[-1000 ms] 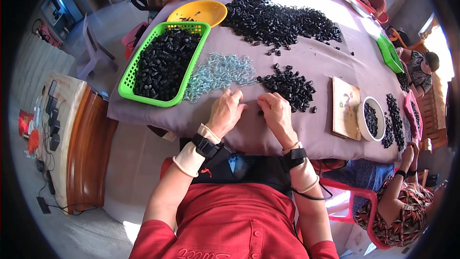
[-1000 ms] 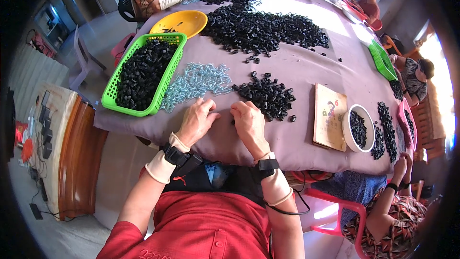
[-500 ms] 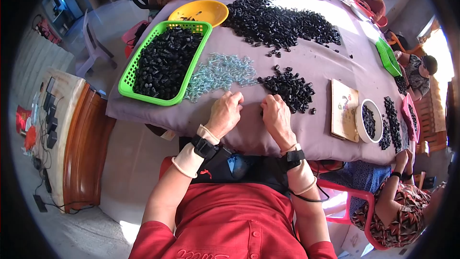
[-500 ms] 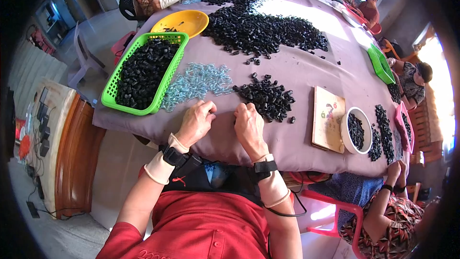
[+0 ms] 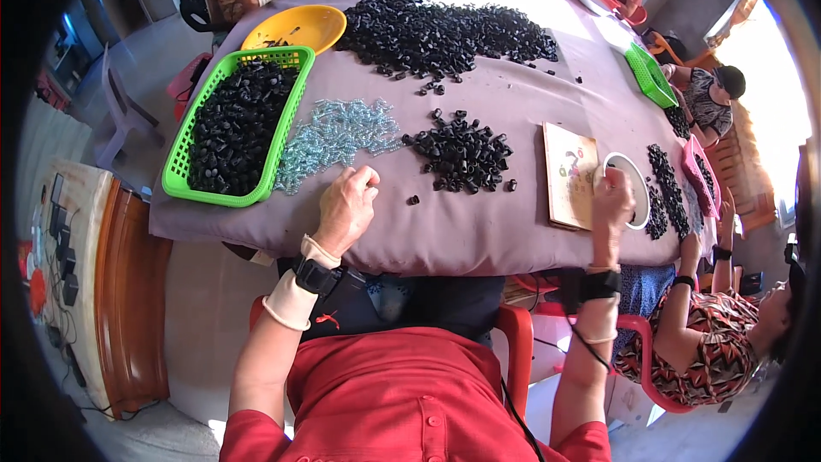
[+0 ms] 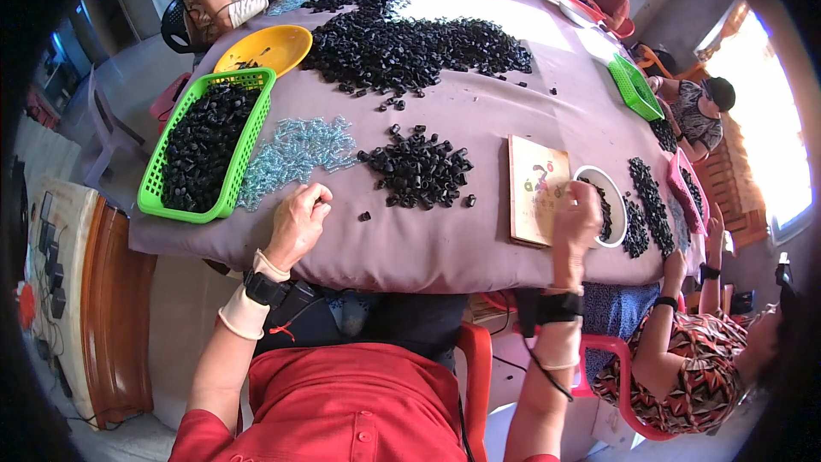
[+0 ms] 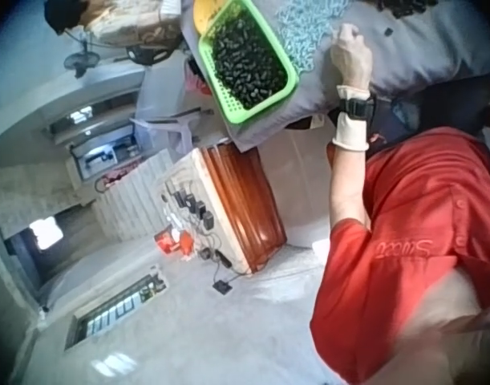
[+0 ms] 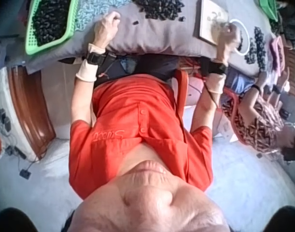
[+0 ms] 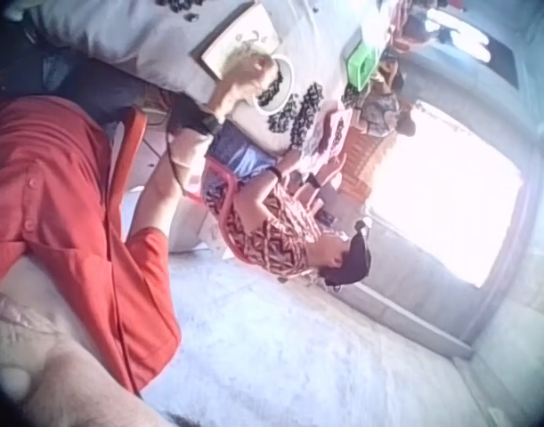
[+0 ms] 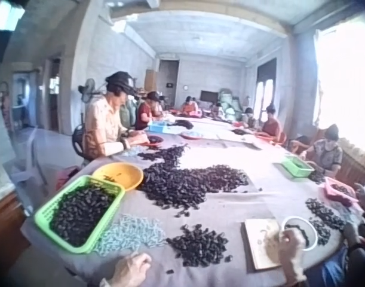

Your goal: Sorting small black plastic components at a workshop table.

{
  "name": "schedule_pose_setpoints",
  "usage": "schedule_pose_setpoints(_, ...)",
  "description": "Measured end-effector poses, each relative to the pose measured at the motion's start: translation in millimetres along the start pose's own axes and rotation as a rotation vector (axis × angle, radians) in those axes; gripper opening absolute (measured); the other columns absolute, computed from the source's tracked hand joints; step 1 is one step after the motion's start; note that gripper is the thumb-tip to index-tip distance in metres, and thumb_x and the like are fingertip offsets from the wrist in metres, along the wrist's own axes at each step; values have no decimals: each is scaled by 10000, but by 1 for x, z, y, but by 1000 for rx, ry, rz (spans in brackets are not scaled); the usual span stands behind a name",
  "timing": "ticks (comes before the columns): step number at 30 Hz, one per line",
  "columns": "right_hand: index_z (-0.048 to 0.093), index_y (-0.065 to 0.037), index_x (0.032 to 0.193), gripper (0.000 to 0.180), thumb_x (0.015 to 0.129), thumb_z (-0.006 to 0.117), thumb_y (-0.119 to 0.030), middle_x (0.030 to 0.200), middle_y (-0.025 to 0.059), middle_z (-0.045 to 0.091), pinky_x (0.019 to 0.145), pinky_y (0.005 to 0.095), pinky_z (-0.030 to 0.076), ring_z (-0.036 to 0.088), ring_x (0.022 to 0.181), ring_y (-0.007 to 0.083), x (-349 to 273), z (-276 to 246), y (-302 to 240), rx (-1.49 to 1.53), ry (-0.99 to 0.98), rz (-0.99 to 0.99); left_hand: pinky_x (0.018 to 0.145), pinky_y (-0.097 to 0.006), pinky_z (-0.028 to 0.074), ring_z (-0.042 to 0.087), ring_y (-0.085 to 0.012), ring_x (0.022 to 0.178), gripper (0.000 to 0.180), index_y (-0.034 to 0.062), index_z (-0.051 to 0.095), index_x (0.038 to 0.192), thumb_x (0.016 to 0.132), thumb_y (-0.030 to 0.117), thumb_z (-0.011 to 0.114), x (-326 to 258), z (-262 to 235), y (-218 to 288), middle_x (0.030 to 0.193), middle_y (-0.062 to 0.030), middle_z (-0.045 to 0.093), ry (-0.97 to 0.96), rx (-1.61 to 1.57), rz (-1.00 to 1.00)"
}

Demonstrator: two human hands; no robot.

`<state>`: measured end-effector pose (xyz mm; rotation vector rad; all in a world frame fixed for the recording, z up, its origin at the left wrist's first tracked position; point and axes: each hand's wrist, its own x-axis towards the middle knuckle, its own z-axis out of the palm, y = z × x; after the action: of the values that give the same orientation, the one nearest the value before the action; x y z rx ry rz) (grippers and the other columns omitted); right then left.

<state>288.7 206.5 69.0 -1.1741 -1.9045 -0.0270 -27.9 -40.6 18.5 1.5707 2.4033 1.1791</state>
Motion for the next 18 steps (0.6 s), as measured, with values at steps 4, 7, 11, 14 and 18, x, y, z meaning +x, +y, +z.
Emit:
schedule_pose_setpoints(4, 586, -30, 966, 193, 774, 587, -27, 995, 111, 568, 662, 329, 469, 578, 711, 199, 10, -16, -4, -199, -17, 200, 597, -339, 440, 556, -217, 629, 134, 69, 564, 881, 758, 66, 614, 2, 3, -2, 706, -50, 545, 3, -52, -37)
schedule_pose_setpoints(7, 586, -29, 971, 187, 787, 614, -46, 904, 64, 583, 571, 268, 462, 547, 652, 108, -15, 13, -8, 270, -36, 106, 536, -276, 428, 527, -132, 584, 117, 60, 566, 890, 787, 79, 619, 8, 9, 7, 681, -12, 538, -41, -505, -107)
schedule_pose_setpoints(11, 593, -34, 997, 154, 846, 589, -64, 738, -17, 566, 486, 183, 429, 498, 590, 34, -64, 41, -114, 993, -530, 298, 446, -138, 316, 390, 5, 540, 154, 69, 551, 964, 831, 99, 623, 7, 7, 18, 709, 63, 474, -303, -1104, -389)
schedule_pose_setpoints(14, 582, -35, 1015, 152, 866, 556, -47, 746, -19, 555, 511, 182, 443, 496, 608, 29, -96, 57, -167, 1119, -688, 306, 447, -145, 325, 404, -8, 526, 166, 65, 550, 976, 835, 108, 628, 7, 8, 22, 713, 59, 484, -351, -1268, -458)
schedule_pose_setpoints(18, 567, -3, 1017, 160, 860, 566, -33, 740, -7, 554, 543, 186, 465, 510, 624, 40, -114, 72, -193, 1234, -801, 320, 446, -150, 340, 438, -16, 534, 195, 62, 554, 1003, 837, 126, 632, 0, 6, 13, 740, 38, 536, -371, -1434, -476)
